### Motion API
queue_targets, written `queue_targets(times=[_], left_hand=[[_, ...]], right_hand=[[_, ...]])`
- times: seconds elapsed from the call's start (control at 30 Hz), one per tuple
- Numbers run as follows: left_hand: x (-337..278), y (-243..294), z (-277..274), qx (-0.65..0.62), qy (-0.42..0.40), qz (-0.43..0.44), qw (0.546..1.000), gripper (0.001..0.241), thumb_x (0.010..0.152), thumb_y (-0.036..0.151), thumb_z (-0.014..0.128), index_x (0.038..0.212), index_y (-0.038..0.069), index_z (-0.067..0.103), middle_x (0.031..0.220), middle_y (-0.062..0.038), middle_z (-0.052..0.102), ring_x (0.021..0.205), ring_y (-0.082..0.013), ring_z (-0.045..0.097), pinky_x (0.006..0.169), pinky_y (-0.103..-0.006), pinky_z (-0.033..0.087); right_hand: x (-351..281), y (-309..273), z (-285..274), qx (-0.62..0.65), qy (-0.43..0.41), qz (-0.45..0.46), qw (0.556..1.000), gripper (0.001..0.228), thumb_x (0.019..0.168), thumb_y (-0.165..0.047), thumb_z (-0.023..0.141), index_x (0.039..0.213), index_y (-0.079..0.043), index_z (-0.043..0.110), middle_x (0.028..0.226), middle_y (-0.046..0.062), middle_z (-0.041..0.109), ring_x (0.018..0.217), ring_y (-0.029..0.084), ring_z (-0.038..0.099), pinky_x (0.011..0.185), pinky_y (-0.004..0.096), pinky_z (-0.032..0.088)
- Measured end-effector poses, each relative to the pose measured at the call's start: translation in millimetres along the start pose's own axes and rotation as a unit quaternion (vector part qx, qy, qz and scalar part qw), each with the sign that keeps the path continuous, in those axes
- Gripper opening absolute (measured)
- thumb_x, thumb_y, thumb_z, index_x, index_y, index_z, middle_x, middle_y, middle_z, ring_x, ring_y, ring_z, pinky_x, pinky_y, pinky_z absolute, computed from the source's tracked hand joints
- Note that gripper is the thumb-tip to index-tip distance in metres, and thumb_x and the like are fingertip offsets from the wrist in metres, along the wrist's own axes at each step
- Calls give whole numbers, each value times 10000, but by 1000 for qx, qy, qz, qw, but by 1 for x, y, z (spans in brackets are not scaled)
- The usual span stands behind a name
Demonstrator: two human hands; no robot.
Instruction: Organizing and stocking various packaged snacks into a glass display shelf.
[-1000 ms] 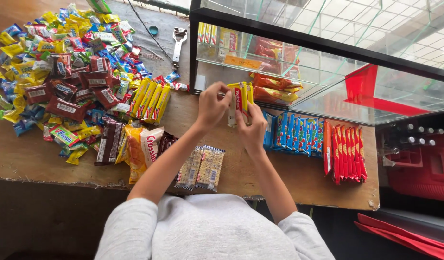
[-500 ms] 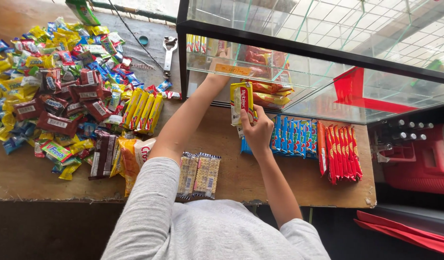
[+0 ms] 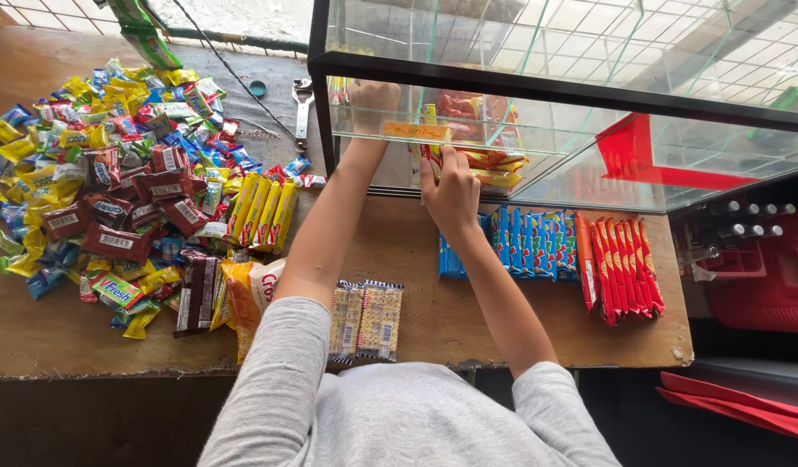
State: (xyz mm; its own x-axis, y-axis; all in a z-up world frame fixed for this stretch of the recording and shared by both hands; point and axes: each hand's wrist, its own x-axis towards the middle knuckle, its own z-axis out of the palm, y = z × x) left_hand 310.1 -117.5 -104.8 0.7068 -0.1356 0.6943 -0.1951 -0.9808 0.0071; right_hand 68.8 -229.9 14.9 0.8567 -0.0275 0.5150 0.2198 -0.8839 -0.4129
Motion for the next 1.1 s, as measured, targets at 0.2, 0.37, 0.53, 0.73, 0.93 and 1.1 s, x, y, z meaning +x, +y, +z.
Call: queue_targets(times=[0.2, 0.37, 0.53, 0.73, 0.93, 1.1], left_hand=[[1, 3, -47, 14, -19, -96, 995, 151, 809, 202, 689, 711, 99, 738, 791, -78, 649, 826, -287, 635, 694, -473, 484], [-16, 10, -81, -29, -79, -162, 983, 196, 899, 208, 641, 937, 33, 722, 1060, -140, 611, 1073, -334, 597, 925, -500, 460], [-34, 6, -135, -92, -150, -145, 974, 412, 949, 288, 635, 1189, -47, 650, 1306, -196, 508, 1286, -390, 481, 1111, -533, 382], [-43, 0, -139, -85, -245, -48, 964, 765, 847, 220, 685, 1524, 84, 357, 1509, -223, 317, 1421, -447, 317, 1135, -504, 338], [-48, 10, -72, -23, -168, 3, 986, 740, 906, 160, 657, 1570, 95, 336, 1559, -203, 305, 1424, -391, 366, 1172, -432, 380], [-42, 28, -37, 63, -113, -20, 991, 559, 899, 210, 664, 1401, 2, 537, 1467, -149, 381, 1349, -298, 448, 1100, -371, 454]], right_hand=[[21, 24, 41, -90, -78, 9, 993, 394, 1053, -314, 639, 907, 44, 715, 851, 252, 703, 713, 367, 725, 650, 445, 589], [40, 31, 82, -116, -110, -46, 986, 289, 1042, -271, 615, 1006, 1, 707, 933, 243, 696, 810, 395, 702, 722, 482, 562], [69, 67, 150, -130, -57, -69, 987, 346, 1001, -233, 628, 1277, -25, 608, 1115, 260, 646, 1016, 426, 637, 875, 600, 438], [89, 87, 164, 65, 19, -200, 977, 571, 958, -186, 689, 1454, -20, 461, 1408, 249, 561, 1196, 453, 593, 1015, 500, 473], [94, 111, 160, 150, -47, -183, 970, 578, 996, -166, 688, 1512, -59, 450, 1461, 210, 580, 1278, 412, 607, 1065, 471, 501], [102, 131, 152, -1, -11, -168, 986, 586, 897, -226, 738, 1412, -93, 492, 1283, 231, 602, 1183, 436, 599, 977, 551, 464]])
